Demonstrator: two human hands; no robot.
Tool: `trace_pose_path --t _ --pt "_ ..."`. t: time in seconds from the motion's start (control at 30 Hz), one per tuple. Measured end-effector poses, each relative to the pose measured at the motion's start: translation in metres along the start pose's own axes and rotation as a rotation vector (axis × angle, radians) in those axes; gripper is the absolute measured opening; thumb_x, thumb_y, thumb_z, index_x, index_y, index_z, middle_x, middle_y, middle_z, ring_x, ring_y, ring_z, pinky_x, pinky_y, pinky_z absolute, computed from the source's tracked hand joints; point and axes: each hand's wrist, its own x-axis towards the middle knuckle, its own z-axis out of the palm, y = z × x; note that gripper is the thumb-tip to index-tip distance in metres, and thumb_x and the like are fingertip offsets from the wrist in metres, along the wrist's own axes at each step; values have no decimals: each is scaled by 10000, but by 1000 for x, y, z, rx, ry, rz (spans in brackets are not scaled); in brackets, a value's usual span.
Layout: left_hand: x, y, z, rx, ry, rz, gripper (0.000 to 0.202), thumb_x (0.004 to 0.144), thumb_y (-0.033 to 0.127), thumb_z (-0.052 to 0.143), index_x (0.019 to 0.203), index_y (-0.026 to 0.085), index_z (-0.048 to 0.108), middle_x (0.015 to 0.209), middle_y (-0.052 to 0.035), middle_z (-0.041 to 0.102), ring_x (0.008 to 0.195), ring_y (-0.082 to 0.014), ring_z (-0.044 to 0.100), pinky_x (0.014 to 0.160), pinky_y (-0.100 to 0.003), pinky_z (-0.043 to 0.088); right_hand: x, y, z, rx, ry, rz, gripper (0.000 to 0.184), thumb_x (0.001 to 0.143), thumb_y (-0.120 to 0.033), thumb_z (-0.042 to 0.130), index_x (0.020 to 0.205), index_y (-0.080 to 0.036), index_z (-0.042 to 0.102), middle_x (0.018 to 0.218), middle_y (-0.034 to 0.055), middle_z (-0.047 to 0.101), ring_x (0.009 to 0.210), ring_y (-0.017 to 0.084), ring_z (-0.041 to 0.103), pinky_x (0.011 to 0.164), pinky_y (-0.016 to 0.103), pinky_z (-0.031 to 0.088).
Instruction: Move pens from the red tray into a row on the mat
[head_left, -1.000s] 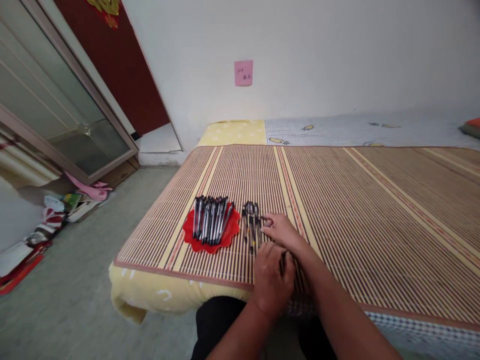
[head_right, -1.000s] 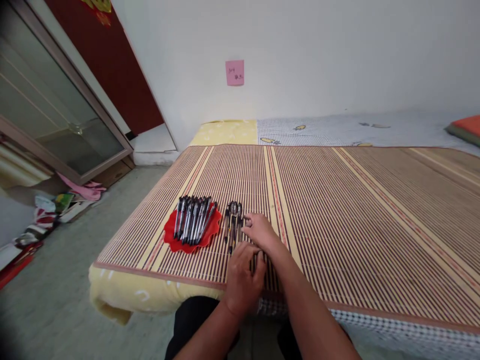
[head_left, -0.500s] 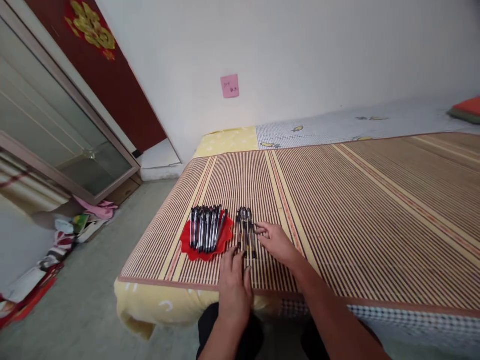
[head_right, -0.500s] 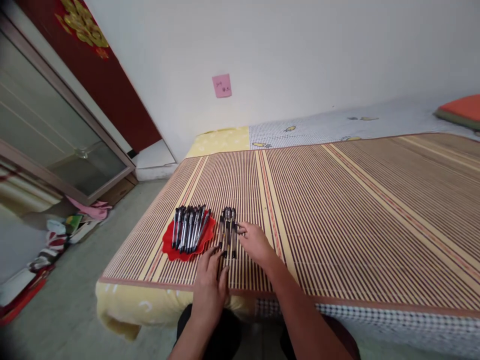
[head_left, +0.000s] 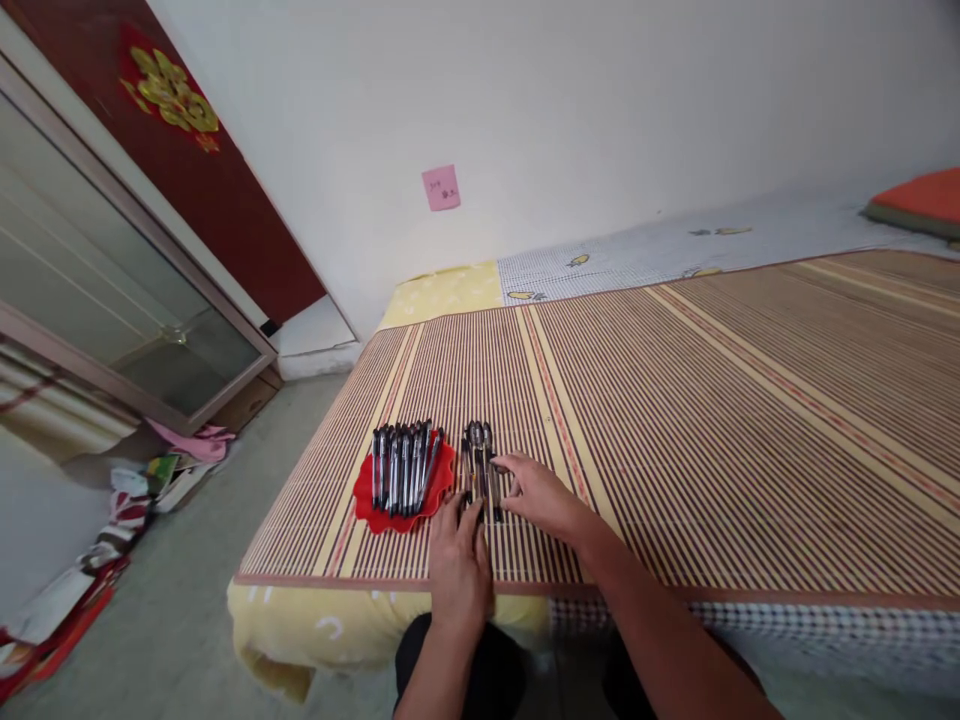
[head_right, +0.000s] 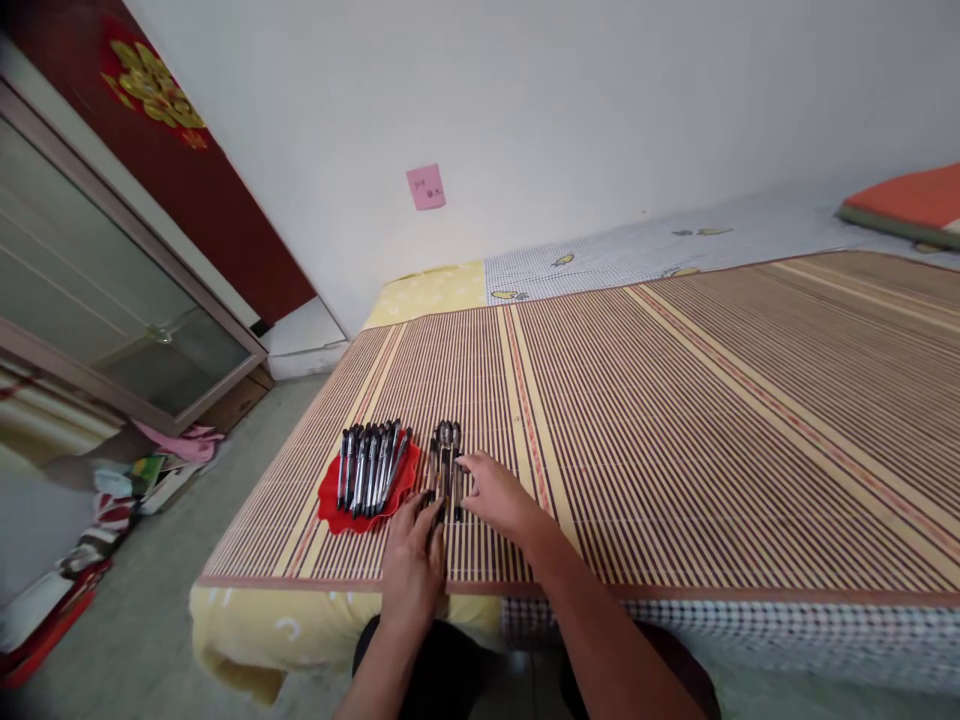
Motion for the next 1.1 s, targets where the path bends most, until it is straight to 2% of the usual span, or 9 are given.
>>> trace_pose_path --t 0.17,0.4,0.8,0.97,1.1 --pt "2 -3 4 -5 -1 -18 421 892 32 481 1239 210 640 1319 -120 572 1233 -291 514 1047 -534 470 -1 -3 2 -59 4 1 552 723 -38 678 1261 -140 617 1177 97 586 710 114 599 763 300 504" --pt "3 2 2 -41 -9 -4 370 917 166 563 1283 206 599 1342 -136 562 1275 -317 498 1054 -562 458 -2 -7 2 -124 17 -14 492 754 -52 648 1238 -137 624 1162 103 592 840 164 607 809 311 486" --pt "4 -2 6 3 20 22 308 930 130 518 1199 187 658 1322 -146 578 1248 -308 524 1033 -554 485 -1 -6 2 -108 14 -39 478 767 -90 660 1242 -137 629 1165 99 606 884 173 613 815 299 485" --pt "5 -1 3 14 27 47 349 920 94 503 1216 204 652 1332 -134 568 1254 -304 520 1034 -555 487 -2 -9 0 -113 2 -48 465 774 -93 650 1238 -125 636 1158 116 622 951 196 626 879 321 485" --pt "7 3 0 20 -15 98 406 898 60 510 1240 234 644 1385 -116 542 1312 -307 471 1072 -573 448 -3 -12 -4 -116 -8 -58 467 780 -59 614 1240 -139 638 1188 123 641 1083 221 612 996 352 448"
